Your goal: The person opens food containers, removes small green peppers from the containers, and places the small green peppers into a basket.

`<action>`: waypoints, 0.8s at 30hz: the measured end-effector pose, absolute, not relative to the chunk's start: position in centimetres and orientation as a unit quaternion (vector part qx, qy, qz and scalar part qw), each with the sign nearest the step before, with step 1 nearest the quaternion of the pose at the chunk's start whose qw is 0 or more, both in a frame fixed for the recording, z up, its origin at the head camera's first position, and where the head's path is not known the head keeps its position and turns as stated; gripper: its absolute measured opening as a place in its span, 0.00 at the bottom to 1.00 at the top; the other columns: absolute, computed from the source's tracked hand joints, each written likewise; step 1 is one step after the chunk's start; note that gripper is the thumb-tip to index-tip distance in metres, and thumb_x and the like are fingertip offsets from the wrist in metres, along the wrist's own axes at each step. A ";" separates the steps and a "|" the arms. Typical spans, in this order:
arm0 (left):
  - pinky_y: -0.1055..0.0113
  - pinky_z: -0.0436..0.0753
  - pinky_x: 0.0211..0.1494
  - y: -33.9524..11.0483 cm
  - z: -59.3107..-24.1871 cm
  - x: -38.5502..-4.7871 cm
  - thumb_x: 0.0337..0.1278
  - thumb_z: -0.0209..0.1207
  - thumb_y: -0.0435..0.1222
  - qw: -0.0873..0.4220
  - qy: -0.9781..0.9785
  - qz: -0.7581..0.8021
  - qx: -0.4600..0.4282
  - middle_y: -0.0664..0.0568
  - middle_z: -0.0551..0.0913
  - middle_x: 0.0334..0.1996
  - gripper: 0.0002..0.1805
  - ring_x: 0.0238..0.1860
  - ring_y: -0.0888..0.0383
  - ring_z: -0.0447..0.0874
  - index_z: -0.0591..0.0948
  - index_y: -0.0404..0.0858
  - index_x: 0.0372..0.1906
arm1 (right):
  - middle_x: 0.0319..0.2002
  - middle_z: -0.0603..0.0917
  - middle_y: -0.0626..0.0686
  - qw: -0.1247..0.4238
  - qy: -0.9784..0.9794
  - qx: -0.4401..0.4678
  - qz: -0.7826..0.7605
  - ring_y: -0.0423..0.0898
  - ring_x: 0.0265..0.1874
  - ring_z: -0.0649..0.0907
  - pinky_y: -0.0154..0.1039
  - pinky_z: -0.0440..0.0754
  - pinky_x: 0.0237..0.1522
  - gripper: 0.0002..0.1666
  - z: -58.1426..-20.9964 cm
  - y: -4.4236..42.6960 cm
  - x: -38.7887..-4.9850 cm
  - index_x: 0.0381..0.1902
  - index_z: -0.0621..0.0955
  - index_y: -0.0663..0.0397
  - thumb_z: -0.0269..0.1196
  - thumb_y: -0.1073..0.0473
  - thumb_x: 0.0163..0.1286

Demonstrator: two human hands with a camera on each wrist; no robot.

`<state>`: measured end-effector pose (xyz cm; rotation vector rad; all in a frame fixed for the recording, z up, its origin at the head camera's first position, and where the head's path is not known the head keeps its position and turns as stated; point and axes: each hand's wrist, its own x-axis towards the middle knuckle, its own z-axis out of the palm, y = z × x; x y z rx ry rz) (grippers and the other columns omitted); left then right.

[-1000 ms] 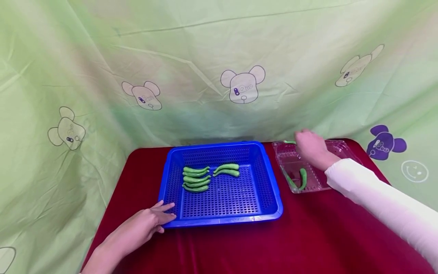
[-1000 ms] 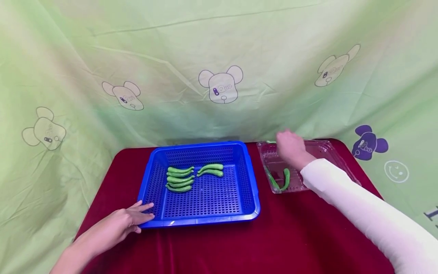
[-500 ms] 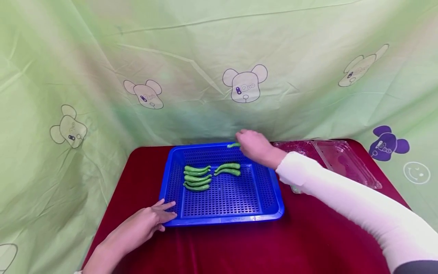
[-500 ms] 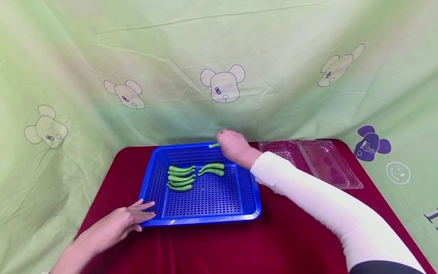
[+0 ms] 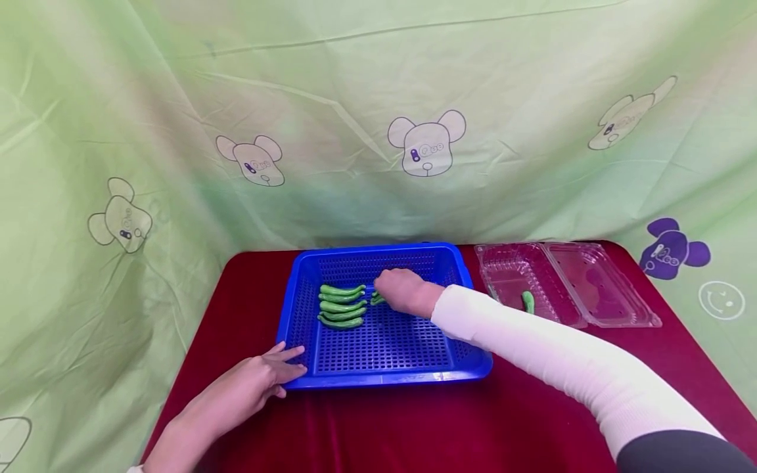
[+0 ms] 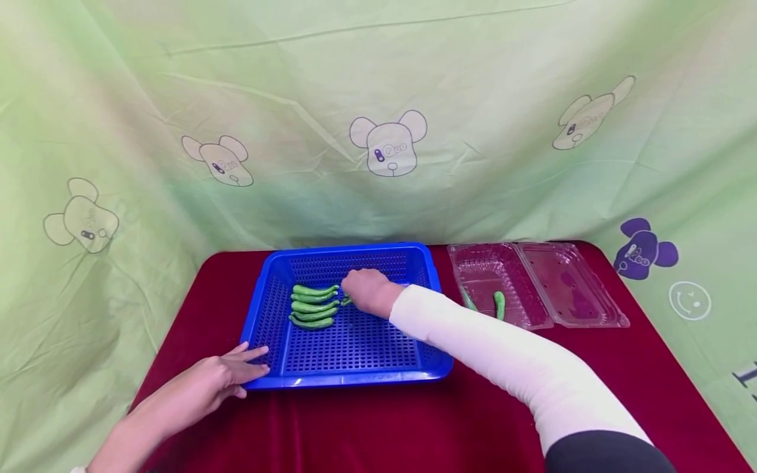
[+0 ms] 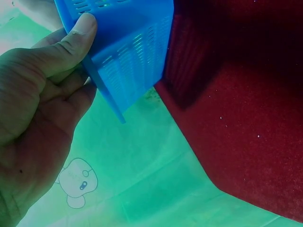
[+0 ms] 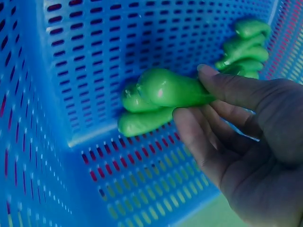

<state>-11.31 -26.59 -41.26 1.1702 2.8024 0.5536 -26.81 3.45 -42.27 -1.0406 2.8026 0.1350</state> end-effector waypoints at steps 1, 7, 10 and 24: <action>0.43 0.83 0.61 -26.6 -41.2 -11.3 0.43 0.67 0.14 0.028 0.908 0.179 0.378 0.46 0.90 0.51 0.28 0.63 0.36 0.81 0.88 0.35 0.53 | 0.37 0.89 0.58 0.076 0.935 -0.343 0.043 0.56 0.38 0.89 0.53 0.90 0.41 0.12 -42.6 3.3 -26.8 0.26 0.81 0.53 0.61 0.71 0.68; 0.44 0.83 0.61 -26.6 -41.2 -11.4 0.44 0.67 0.14 0.034 0.909 0.179 0.375 0.45 0.90 0.52 0.28 0.63 0.35 0.81 0.88 0.35 0.53 | 0.37 0.90 0.57 0.067 0.937 -0.339 0.053 0.55 0.38 0.89 0.52 0.90 0.43 0.10 -44.3 3.3 -27.0 0.28 0.84 0.53 0.61 0.69 0.68; 0.44 0.83 0.61 -26.5 -41.2 -11.4 0.44 0.67 0.15 0.033 0.909 0.178 0.376 0.45 0.90 0.52 0.27 0.63 0.35 0.81 0.88 0.35 0.53 | 0.37 0.90 0.57 0.047 0.936 -0.345 0.055 0.55 0.38 0.89 0.51 0.90 0.43 0.08 -44.8 3.4 -27.1 0.31 0.85 0.54 0.61 0.69 0.68; 0.42 0.83 0.62 -26.6 -41.5 -11.2 0.45 0.67 0.16 0.032 0.910 0.174 0.374 0.45 0.90 0.51 0.25 0.63 0.36 0.82 0.89 0.35 0.52 | 0.39 0.89 0.56 0.078 0.939 -0.333 0.048 0.54 0.42 0.89 0.48 0.90 0.47 0.15 -44.1 3.6 -28.4 0.34 0.84 0.52 0.77 0.67 0.49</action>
